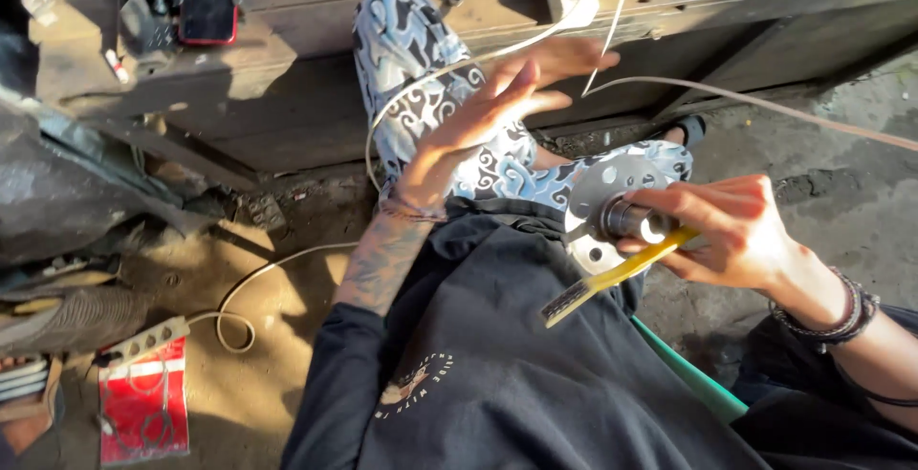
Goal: Cleaning a motorcycle clutch component using a brush and a scraper tool to remove debris.
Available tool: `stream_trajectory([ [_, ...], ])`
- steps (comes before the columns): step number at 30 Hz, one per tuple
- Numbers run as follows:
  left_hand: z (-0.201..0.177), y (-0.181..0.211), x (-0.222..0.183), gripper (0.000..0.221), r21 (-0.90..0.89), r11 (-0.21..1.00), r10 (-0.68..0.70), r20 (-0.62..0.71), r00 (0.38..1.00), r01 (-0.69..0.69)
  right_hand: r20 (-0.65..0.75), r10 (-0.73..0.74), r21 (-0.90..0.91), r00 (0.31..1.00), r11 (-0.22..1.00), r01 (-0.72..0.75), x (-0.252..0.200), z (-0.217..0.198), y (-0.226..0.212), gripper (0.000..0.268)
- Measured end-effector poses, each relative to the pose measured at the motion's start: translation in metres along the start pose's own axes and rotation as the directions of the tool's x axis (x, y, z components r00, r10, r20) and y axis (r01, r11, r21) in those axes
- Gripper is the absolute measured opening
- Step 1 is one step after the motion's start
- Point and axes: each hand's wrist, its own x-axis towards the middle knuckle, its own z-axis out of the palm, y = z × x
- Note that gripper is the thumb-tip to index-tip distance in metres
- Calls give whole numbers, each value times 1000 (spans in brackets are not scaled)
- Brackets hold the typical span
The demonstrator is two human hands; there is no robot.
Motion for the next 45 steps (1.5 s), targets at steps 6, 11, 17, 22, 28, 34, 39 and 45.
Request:
stream_trajectory([
  [6,114,-51,-32,115,-635,669,-355,183,917,386,-275,203,68,940,979,-192,-18,4,3,41],
  [11,126,-144,-132,100,-647,706,-319,69,945,286,-306,121,224,944,973,-52,-7,33,2,45],
  [17,117,-14,-33,118,-376,925,75,66,995,-44,-202,141,250,969,964,-88,4,3,-20,42],
  [22,109,39,-20,138,-362,929,-105,-46,993,81,80,354,309,932,880,-361,-15,-25,-24,37],
  [28,97,79,-27,136,-281,959,-54,-112,992,21,115,346,201,931,910,-363,2,-14,-13,15],
  [34,99,82,-30,136,-178,983,9,-135,991,-33,206,283,342,937,876,-340,7,-8,-20,7],
  [39,101,82,-31,138,-294,956,-27,-131,991,-13,133,325,228,936,909,-348,-2,-18,-10,11],
  [45,103,83,-27,133,-188,982,9,-102,995,-28,162,332,292,929,884,-367,-2,-21,3,8],
])
